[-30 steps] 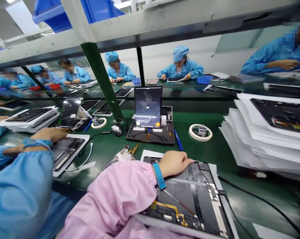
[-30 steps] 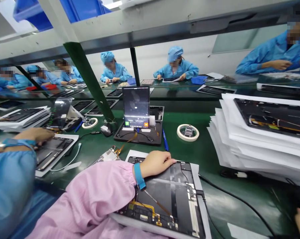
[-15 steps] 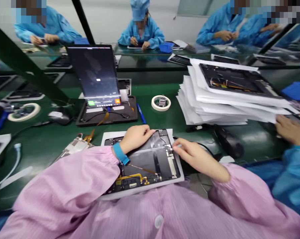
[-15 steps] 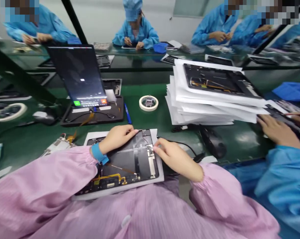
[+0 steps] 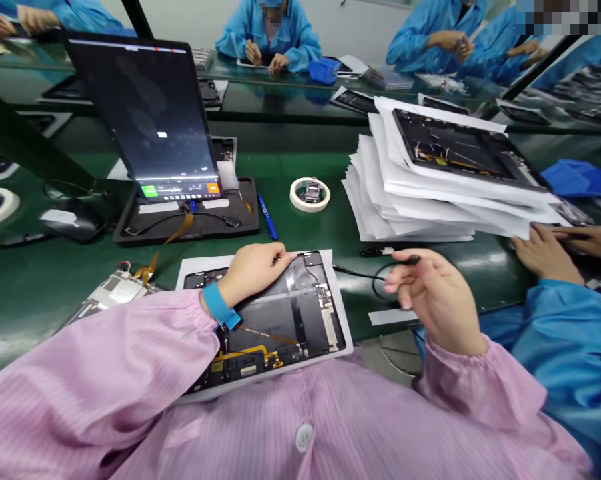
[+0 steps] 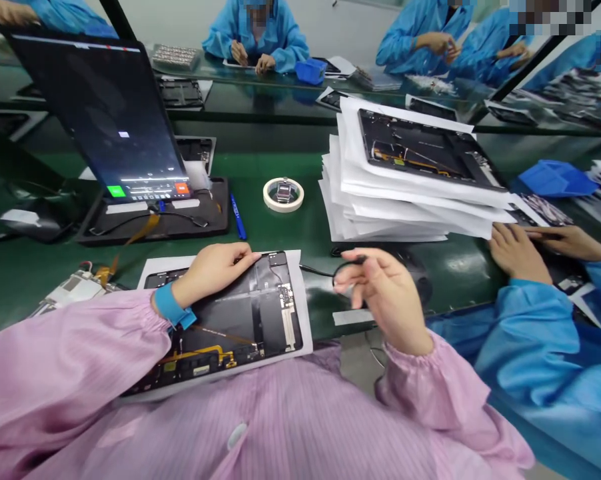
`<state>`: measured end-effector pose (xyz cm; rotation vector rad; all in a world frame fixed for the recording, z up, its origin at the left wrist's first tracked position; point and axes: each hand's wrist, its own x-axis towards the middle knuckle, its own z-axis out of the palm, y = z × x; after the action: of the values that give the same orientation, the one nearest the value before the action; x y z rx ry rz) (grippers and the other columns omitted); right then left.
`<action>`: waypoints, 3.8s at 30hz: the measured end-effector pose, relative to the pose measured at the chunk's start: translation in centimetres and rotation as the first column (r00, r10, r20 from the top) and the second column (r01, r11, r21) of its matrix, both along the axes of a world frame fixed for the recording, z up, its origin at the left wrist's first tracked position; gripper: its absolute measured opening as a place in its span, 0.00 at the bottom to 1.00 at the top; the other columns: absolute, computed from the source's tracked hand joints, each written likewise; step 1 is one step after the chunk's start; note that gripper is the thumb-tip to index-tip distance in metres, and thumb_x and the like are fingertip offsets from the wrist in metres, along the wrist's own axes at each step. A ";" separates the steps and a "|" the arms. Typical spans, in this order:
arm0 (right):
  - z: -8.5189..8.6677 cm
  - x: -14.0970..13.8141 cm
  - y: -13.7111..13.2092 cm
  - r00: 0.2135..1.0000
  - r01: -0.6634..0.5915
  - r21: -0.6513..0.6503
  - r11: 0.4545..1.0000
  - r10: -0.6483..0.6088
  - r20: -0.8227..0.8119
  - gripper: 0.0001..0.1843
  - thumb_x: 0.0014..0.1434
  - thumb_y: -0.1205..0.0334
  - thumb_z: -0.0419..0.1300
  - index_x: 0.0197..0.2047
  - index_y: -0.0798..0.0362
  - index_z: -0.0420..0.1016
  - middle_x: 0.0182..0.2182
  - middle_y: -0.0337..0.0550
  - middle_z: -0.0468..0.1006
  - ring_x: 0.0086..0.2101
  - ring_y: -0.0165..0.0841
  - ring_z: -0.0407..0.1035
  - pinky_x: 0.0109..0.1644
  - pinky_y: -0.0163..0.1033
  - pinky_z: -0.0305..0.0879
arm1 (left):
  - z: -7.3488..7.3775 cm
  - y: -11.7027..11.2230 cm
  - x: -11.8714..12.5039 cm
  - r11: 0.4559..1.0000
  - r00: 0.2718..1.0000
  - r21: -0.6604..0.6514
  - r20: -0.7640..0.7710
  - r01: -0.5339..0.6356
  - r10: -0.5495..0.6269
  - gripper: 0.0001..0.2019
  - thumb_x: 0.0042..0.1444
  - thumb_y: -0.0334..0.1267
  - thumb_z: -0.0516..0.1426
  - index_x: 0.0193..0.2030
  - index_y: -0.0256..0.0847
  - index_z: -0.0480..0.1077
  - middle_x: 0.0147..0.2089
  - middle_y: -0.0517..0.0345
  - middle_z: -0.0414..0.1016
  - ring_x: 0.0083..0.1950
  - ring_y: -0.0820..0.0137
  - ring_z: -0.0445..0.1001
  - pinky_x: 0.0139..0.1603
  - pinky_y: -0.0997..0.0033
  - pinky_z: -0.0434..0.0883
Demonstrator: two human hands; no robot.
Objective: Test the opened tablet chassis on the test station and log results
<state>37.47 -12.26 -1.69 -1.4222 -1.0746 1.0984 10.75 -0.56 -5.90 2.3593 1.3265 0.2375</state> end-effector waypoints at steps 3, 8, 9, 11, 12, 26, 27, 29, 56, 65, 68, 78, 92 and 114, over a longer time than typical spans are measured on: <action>-1.1 -2.4 -0.9 0.972 -0.136 0.025 0.990 0.129 0.194 0.19 0.64 0.45 0.52 0.40 0.51 0.74 0.28 0.43 0.73 0.26 0.31 0.67 0.23 0.35 0.61 | 0.1 0.0 0.0 1.000 1.000 -0.005 -0.011 0.007 -0.007 0.23 0.63 0.55 0.44 0.30 0.42 0.69 0.28 0.58 0.73 0.30 0.66 0.69 0.28 0.70 0.52; -4.5 -4.4 -0.1 0.841 -0.283 -0.035 0.959 0.265 0.472 0.12 0.66 0.56 0.51 0.49 0.50 0.67 0.35 0.41 0.72 0.34 0.31 0.68 0.39 0.38 0.65 | 0.2 0.0 0.0 1.000 1.000 -0.006 -0.017 0.010 -0.010 0.23 0.64 0.55 0.44 0.29 0.42 0.68 0.28 0.58 0.72 0.30 0.66 0.69 0.28 0.70 0.52; -4.9 -4.3 0.1 0.843 -0.284 -0.034 0.958 0.266 0.467 0.12 0.66 0.56 0.50 0.51 0.50 0.66 0.34 0.40 0.71 0.35 0.31 0.68 0.39 0.38 0.65 | 0.3 0.0 0.0 1.000 1.000 -0.008 -0.018 0.008 -0.008 0.23 0.63 0.55 0.44 0.29 0.42 0.68 0.28 0.58 0.72 0.30 0.66 0.69 0.28 0.70 0.52; -5.1 -4.1 0.4 0.847 -0.290 -0.036 0.956 0.274 0.456 0.13 0.67 0.56 0.50 0.52 0.50 0.63 0.33 0.39 0.70 0.34 0.31 0.68 0.39 0.38 0.66 | 0.3 0.0 0.0 1.000 1.000 -0.009 -0.019 0.003 -0.004 0.22 0.63 0.55 0.44 0.29 0.42 0.67 0.28 0.58 0.72 0.30 0.66 0.69 0.28 0.71 0.52; -5.0 -4.1 0.5 0.838 -0.302 -0.041 0.952 0.286 0.464 0.13 0.67 0.57 0.49 0.52 0.50 0.63 0.33 0.39 0.70 0.34 0.31 0.68 0.39 0.38 0.66 | 0.3 0.0 0.0 1.000 1.000 -0.009 -0.018 0.002 -0.002 0.22 0.63 0.55 0.44 0.29 0.42 0.67 0.28 0.58 0.72 0.30 0.66 0.69 0.28 0.71 0.52; -4.2 -5.2 -1.2 0.350 -0.286 0.105 0.952 0.002 0.937 0.19 0.65 0.61 0.48 0.57 0.58 0.63 0.37 0.50 0.77 0.31 0.36 0.72 0.35 0.40 0.69 | 0.0 0.0 0.0 1.000 1.000 0.003 0.009 0.003 -0.003 0.24 0.63 0.56 0.44 0.30 0.42 0.70 0.29 0.57 0.75 0.30 0.66 0.70 0.28 0.70 0.53; -4.1 -3.6 -1.3 0.369 -0.165 0.223 0.961 -0.149 0.917 0.18 0.65 0.60 0.48 0.55 0.57 0.65 0.36 0.48 0.77 0.30 0.36 0.72 0.35 0.39 0.68 | 0.1 0.0 0.0 1.000 1.000 0.001 0.008 0.003 -0.003 0.24 0.63 0.55 0.44 0.31 0.42 0.70 0.29 0.57 0.75 0.31 0.66 0.70 0.28 0.70 0.53; -4.0 0.6 -1.4 0.255 0.192 0.531 0.825 -0.564 0.785 0.17 0.64 0.61 0.46 0.48 0.57 0.71 0.34 0.50 0.76 0.33 0.38 0.72 0.39 0.42 0.67 | 0.2 0.0 0.0 1.000 1.000 0.003 0.001 0.004 -0.004 0.23 0.63 0.55 0.44 0.31 0.42 0.70 0.30 0.57 0.75 0.31 0.66 0.71 0.28 0.70 0.54; -7.7 11.4 -1.0 0.090 0.225 0.559 0.799 -0.588 0.804 0.28 0.53 0.46 0.53 0.55 0.45 0.73 0.54 0.52 0.72 0.53 0.49 0.67 0.52 0.51 0.66 | 0.0 0.2 0.1 0.999 0.999 0.037 0.047 0.017 -0.019 0.24 0.63 0.57 0.43 0.34 0.43 0.72 0.34 0.54 0.78 0.37 0.63 0.76 0.31 0.67 0.61; -5.5 8.1 -1.3 0.042 0.195 0.629 0.752 -0.647 0.761 0.28 0.54 0.51 0.57 0.56 0.54 0.70 0.56 0.60 0.68 0.57 0.52 0.63 0.60 0.53 0.59 | 0.3 -0.1 0.1 0.999 0.999 0.046 0.028 0.026 -0.027 0.23 0.64 0.55 0.44 0.34 0.43 0.72 0.34 0.54 0.78 0.36 0.64 0.75 0.32 0.69 0.61; -3.2 3.0 -1.2 0.183 -0.129 0.554 0.822 -0.530 0.828 0.23 0.57 0.57 0.56 0.55 0.54 0.68 0.56 0.57 0.68 0.57 0.49 0.63 0.59 0.55 0.59 | 0.3 -0.3 -0.1 0.998 1.000 0.050 0.005 0.025 -0.025 0.23 0.64 0.54 0.44 0.35 0.41 0.72 0.34 0.53 0.78 0.36 0.63 0.74 0.32 0.70 0.60; -1.0 -3.4 2.6 0.092 -0.754 -0.111 0.647 0.272 0.958 0.07 0.60 0.70 0.55 0.35 0.52 0.73 0.44 0.44 0.76 0.51 0.37 0.67 0.63 0.54 0.52 | 0.0 -0.3 -0.2 0.996 0.997 0.052 -0.043 0.066 -0.063 0.24 0.65 0.55 0.42 0.35 0.42 0.71 0.32 0.54 0.76 0.33 0.64 0.73 0.31 0.70 0.58; -0.6 -14.5 16.4 0.258 -0.373 -0.155 0.915 0.263 0.930 0.20 0.58 0.68 0.53 0.54 0.64 0.65 0.46 0.63 0.74 0.45 0.48 0.71 0.49 0.49 0.66 | 6.5 1.8 -7.6 0.898 0.916 0.224 0.232 -0.378 0.327 0.11 0.60 0.41 0.51 0.39 0.39 0.72 0.41 0.52 0.77 0.43 0.63 0.73 0.47 0.65 0.68; -2.4 -6.6 3.1 0.976 -0.219 0.113 0.969 0.219 0.018 0.12 0.61 0.51 0.58 0.35 0.51 0.64 0.18 0.31 0.66 0.20 0.27 0.61 0.25 0.32 0.59 | 5.3 4.5 -13.7 0.939 0.936 0.000 0.081 -0.343 0.342 0.18 0.54 0.52 0.55 0.39 0.38 0.71 0.36 0.57 0.76 0.37 0.68 0.71 0.39 0.71 0.66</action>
<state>30.85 -9.21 -4.05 -1.2377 -1.3021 1.1684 -2.93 3.92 -0.62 2.0913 1.6952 0.4397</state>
